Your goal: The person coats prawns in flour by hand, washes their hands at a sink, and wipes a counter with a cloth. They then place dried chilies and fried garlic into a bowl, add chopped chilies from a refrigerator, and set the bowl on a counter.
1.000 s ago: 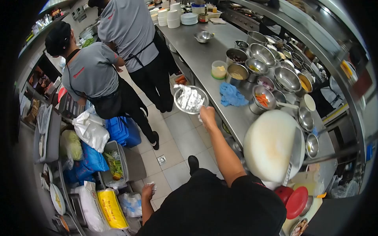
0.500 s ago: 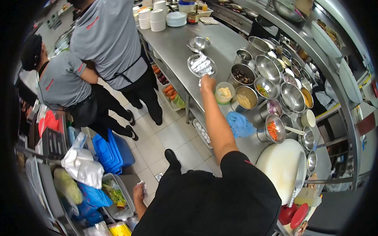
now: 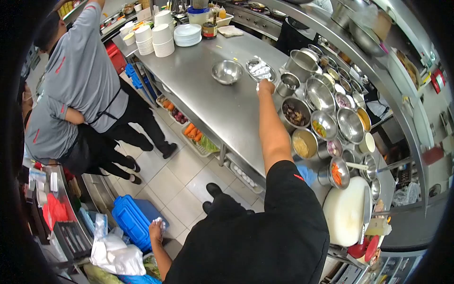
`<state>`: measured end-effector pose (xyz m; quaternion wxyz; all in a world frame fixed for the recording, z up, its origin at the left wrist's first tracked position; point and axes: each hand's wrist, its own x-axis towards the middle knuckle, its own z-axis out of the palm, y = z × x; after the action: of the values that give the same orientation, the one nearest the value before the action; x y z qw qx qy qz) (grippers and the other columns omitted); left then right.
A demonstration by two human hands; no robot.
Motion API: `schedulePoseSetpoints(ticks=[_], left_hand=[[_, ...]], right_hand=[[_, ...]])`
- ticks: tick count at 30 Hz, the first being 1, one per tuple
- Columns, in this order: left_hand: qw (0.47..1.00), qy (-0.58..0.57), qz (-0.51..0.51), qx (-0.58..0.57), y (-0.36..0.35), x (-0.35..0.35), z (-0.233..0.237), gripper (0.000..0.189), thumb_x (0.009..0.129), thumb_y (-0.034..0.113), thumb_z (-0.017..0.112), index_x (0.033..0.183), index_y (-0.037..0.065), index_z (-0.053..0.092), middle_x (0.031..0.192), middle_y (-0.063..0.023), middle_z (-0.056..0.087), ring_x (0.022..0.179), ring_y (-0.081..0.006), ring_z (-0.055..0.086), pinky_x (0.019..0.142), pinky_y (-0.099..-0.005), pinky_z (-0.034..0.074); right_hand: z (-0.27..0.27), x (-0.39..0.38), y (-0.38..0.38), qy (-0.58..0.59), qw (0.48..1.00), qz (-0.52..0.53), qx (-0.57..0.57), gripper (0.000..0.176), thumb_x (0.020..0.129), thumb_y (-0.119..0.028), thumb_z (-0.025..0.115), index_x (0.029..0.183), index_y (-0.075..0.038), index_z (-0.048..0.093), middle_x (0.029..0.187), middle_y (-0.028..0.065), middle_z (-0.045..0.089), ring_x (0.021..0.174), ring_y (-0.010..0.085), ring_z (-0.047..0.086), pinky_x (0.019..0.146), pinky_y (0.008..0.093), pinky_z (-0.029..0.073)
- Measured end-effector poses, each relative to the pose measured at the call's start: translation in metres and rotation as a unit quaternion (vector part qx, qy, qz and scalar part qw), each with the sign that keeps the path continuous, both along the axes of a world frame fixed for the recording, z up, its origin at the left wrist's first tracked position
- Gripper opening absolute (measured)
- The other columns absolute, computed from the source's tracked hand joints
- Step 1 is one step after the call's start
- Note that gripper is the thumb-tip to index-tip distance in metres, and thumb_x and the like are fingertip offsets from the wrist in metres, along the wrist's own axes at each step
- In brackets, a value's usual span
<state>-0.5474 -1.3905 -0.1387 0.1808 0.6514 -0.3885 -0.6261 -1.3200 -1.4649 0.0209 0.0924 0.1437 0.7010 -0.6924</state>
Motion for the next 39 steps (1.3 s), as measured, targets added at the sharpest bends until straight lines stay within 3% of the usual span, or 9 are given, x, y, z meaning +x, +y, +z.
schedulePoseSetpoints(ticks=[13,17,20,24,28,32,35,37,39], left_hand=[[0.988,-0.069,0.085,0.108,-0.013,-0.04,0.015,0.009,0.085,0.014,0.054,0.089,0.006,0.057,0.067,-0.002,0.056,0.053,-0.0117,0.052,0.044,-0.0246,0.038],[0.99,-0.083,0.044,0.106,-0.04,-0.064,0.015,0.012,0.085,0.016,0.055,0.089,0.005,0.058,0.069,-0.0013,0.056,0.055,-0.0119,0.051,0.047,-0.026,0.039],[0.997,-0.054,-0.014,0.046,-0.06,-0.083,0.005,0.011,0.085,0.016,0.057,0.086,0.006,0.059,0.068,0.0004,0.056,0.054,-0.0099,0.051,0.045,-0.0239,0.037],[0.996,-0.047,0.015,0.075,-0.082,-0.117,0.014,0.009,0.084,0.014,0.057,0.088,0.006,0.06,0.064,0.0014,0.055,0.051,-0.0077,0.049,0.043,-0.0228,0.035],[0.994,-0.093,-0.059,0.016,-0.09,-0.118,-0.006,0.017,0.08,0.016,0.057,0.087,0.002,0.062,0.064,-0.0032,0.055,0.053,-0.0127,0.05,0.045,-0.0268,0.037],[0.989,-0.123,-0.071,-0.032,-0.068,-0.119,-0.002,0.029,0.079,0.027,0.058,0.079,-0.002,0.062,0.066,-0.0091,0.059,0.056,-0.0181,0.053,0.051,-0.0334,0.042],[0.982,-0.177,-0.064,-0.022,-0.046,-0.102,0.0,0.036,0.077,0.034,0.061,0.077,-0.002,0.064,0.07,-0.0134,0.063,0.06,-0.0218,0.059,0.056,-0.0346,0.047],[0.989,-0.137,0.038,-0.049,-0.023,-0.084,-0.013,0.037,0.076,0.035,0.062,0.075,-0.002,0.064,0.07,-0.0134,0.064,0.062,-0.0222,0.061,0.057,-0.0338,0.047],[0.985,-0.148,0.073,-0.045,0.001,-0.059,-0.004,0.037,0.076,0.036,0.062,0.074,-0.001,0.065,0.069,-0.0129,0.064,0.062,-0.0221,0.061,0.058,-0.0337,0.047]], right_hand=[[-0.099,-0.147,-0.08,-0.03,0.996,-0.065,0.048,0.027,0.079,-0.014,0.049,0.096,0.006,0.055,0.087,0.0126,0.062,0.065,0.0206,0.061,0.048,0.0323,0.047],[-0.048,-0.121,-0.08,-0.077,0.993,0.071,-0.047,0.026,0.083,-0.021,0.053,0.088,0.004,0.055,0.074,0.0132,0.058,0.051,0.0186,0.055,0.038,0.0302,0.042],[-0.05,-0.137,-0.071,-0.097,0.895,0.412,0.144,0.042,0.089,-0.041,0.049,0.078,-0.001,0.057,0.057,0.0023,0.053,0.042,0.0086,0.044,0.033,0.0219,0.033],[-0.004,-0.074,-0.056,-0.037,0.865,0.479,0.146,0.043,0.091,-0.041,0.045,0.077,-0.002,0.058,0.057,0.0016,0.053,0.043,0.0076,0.043,0.035,0.0221,0.032],[-0.021,-0.066,-0.055,0.132,0.733,0.533,0.402,0.028,0.088,-0.03,0.049,0.088,-0.004,0.06,0.072,0.0042,0.057,0.061,0.012,0.051,0.052,0.0292,0.041],[-0.078,-0.074,-0.034,0.079,0.876,0.475,0.028,0.041,0.088,-0.033,0.049,0.115,-0.002,0.053,0.108,0.0121,0.056,0.098,0.021,0.054,0.087,0.0364,0.042],[-0.07,-0.081,-0.064,0.181,0.828,0.53,0.004,0.036,0.089,-0.023,0.048,0.114,0.002,0.051,0.107,0.014,0.056,0.099,0.0225,0.054,0.083,0.0358,0.045],[-0.036,-0.028,-0.083,0.191,0.824,0.524,0.099,0.023,0.086,-0.016,0.043,0.093,0.0,0.059,0.076,0.0036,0.056,0.061,0.0129,0.052,0.049,0.0264,0.041],[0.005,0.056,-0.082,0.158,0.767,0.595,0.183,0.021,0.085,-0.015,0.042,0.087,-0.003,0.058,0.07,0.0013,0.053,0.055,0.0097,0.047,0.044,0.0232,0.034]])
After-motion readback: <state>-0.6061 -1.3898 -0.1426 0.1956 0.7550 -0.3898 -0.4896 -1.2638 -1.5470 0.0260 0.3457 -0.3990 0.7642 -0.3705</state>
